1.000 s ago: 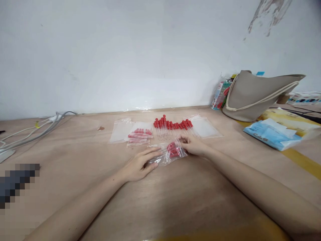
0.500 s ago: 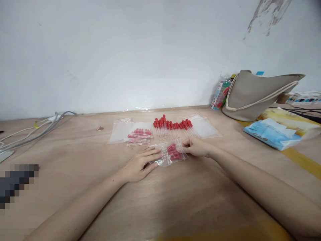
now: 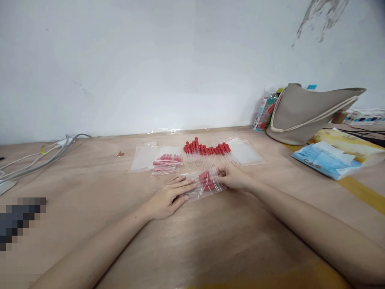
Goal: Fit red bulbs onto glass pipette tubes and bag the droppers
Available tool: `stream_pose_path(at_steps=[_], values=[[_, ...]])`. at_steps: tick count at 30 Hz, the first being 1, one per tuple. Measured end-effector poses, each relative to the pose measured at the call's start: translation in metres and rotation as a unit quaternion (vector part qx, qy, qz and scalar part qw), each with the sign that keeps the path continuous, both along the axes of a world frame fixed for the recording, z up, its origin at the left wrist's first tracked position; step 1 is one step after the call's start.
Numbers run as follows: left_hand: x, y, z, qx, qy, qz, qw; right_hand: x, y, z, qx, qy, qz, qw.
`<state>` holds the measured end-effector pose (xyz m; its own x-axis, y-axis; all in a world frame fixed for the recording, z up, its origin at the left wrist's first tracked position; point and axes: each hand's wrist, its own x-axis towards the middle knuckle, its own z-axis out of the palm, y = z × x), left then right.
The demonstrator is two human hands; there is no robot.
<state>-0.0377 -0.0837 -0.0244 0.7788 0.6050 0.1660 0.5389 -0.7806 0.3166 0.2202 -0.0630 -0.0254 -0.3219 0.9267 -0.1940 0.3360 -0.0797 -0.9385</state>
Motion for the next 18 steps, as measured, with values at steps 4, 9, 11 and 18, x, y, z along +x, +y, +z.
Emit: stream_pose_path(at_steps=[4, 9, 11, 18], values=[[0.0001, -0.0002, 0.0011, -0.002, 0.007, -0.004, 1.0, 0.0094, 0.0037, 0.0101, -0.045, -0.056, 0.007, 0.997], [0.0008, 0.0003, 0.0017, 0.006, 0.021, -0.007, 1.0, 0.0064, 0.0022, 0.0112, -0.035, -0.047, 0.018, 0.998], [0.0007, 0.0006, 0.0011, 0.006, 0.02, -0.01, 1.0, 0.0056, 0.0022, 0.01, -0.042, -0.048, 0.038, 0.997], [0.0011, -0.0006, 0.0013, -0.005, 0.011, -0.007, 1.0, 0.0115, 0.0076, 0.0128, -0.02, -0.148, -0.105, 0.983]])
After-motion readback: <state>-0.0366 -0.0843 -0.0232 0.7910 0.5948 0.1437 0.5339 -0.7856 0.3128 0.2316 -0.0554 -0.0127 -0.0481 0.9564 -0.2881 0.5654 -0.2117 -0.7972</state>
